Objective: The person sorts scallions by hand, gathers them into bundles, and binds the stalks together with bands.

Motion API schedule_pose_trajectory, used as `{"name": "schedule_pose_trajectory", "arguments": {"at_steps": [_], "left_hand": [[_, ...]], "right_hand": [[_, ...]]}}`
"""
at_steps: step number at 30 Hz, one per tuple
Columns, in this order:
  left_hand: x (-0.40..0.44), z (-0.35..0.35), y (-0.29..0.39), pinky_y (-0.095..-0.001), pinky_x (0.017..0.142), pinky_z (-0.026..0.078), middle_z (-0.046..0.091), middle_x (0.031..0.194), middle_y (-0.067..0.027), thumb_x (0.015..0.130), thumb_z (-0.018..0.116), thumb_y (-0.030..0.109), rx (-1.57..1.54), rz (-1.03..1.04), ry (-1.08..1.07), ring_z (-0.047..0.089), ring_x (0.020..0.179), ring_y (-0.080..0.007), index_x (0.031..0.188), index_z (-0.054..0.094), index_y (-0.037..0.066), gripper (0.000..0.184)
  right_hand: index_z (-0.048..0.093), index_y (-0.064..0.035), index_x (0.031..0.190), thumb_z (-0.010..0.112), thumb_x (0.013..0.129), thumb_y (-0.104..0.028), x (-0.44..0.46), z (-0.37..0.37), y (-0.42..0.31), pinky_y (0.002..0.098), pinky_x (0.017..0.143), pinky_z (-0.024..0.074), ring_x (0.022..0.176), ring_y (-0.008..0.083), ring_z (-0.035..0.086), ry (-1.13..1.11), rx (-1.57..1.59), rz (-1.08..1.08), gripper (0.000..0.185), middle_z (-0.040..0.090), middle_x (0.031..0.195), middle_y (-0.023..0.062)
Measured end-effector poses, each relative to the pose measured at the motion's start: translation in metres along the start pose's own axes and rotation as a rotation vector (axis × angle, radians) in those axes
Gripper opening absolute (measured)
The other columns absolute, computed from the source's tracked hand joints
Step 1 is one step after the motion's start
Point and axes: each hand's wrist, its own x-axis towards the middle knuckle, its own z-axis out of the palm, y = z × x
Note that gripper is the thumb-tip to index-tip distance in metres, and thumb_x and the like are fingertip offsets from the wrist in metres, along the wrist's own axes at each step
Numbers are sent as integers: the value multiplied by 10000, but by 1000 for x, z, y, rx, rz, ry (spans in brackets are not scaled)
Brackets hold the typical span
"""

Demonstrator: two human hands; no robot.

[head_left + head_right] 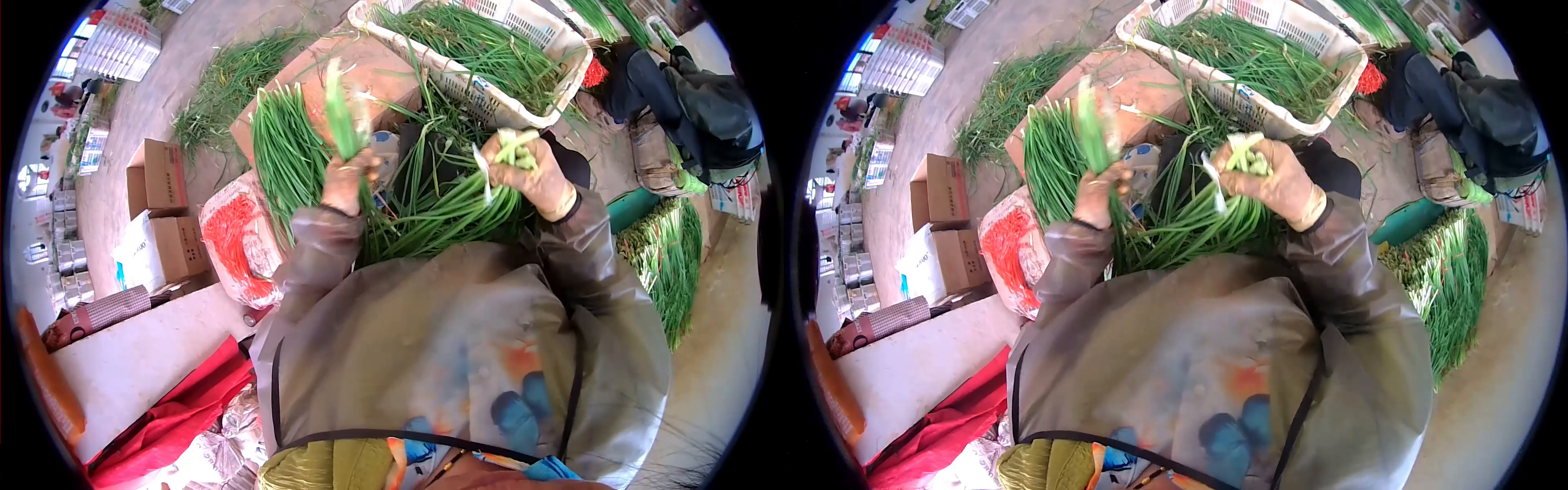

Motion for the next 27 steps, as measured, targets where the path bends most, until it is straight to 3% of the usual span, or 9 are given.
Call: {"name": "schedule_pose_trajectory", "arguments": {"at_steps": [2, 4, 7, 12, 13, 16, 19, 21, 27], "left_hand": [[18, 24, -22, -259, 512, 414, 607, 729, -62, 810, 593, 169, 199, 139, -216, 529, 579, -123, 918, 595, 11, 191], [45, 52, -49, -388, 771, 429, 610, 842, -172, 758, 630, 263, 866, 615, -143, 577, 841, -342, 988, 563, -6, 360], [75, 82, -87, -400, 856, 413, 550, 1064, -208, 728, 634, 228, 1263, 651, -122, 530, 967, -377, 1058, 557, 32, 392], [95, 86, -86, -372, 854, 416, 575, 947, -184, 711, 643, 177, 1354, 131, -365, 551, 941, -354, 1062, 548, 26, 394], [92, 74, -81, -353, 807, 433, 582, 902, -151, 701, 650, 148, 1034, 208, -341, 567, 886, -315, 1056, 546, 24, 390], [94, 42, -57, -252, 568, 434, 600, 840, -36, 692, 628, -37, 95, 292, -295, 554, 671, -128, 982, 565, 43, 307], [68, 19, -2, -249, 571, 442, 611, 816, -44, 698, 623, -61, -83, 289, -260, 560, 673, -134, 980, 579, 23, 297], [38, 16, 32, -234, 556, 443, 624, 828, -62, 705, 631, -55, -166, 321, -232, 571, 684, -138, 1014, 576, 2, 319], [14, 4, 44, -248, 551, 494, 595, 878, -117, 746, 577, -94, -652, 129, -502, 595, 707, -195, 970, 552, 9, 247]], "right_hand": [[564, -37, 927, 660, 760, -82, -9, 1, 3, 228, 697, 443, 778, 82, 525, -40, 112, -4, 197, 574, 871, 16], [563, -33, 933, 662, 755, -68, -11, 3, 3, 227, 712, 441, 788, 86, 528, -75, 168, -46, 206, 575, 874, 15], [568, -28, 931, 660, 759, -78, -11, 8, 5, 221, 737, 436, 803, 92, 532, -120, 35, 0, 201, 580, 875, 15], [561, -45, 923, 691, 740, -204, -30, -34, -35, 233, 616, 454, 699, 126, 559, 106, 2, -262, 276, 589, 825, 56], [545, -56, 859, 686, 745, -279, -38, -42, -51, 231, 574, 438, 624, 114, 530, 395, -6, -335, 288, 565, 755, 43], [530, -64, 834, 630, 793, -249, -52, -92, -101, 222, 532, 395, 586, 80, 472, 405, 6, -580, 214, 526, 714, 14], [529, -36, 872, 631, 795, -209, -32, -108, -111, 192, 525, 377, 560, 76, 453, 801, -257, -546, 216, 506, 741, 8], [534, -24, 947, 603, 814, -168, -22, -111, -104, 199, 496, 404, 629, 107, 514, 276, 20, -545, 208, 535, 782, 35], [574, -30, 975, 656, 769, -347, 29, -61, -73, 246, 680, 467, 774, 147, 581, -12, 21, -242, 387, 596, 854, 76]]}}
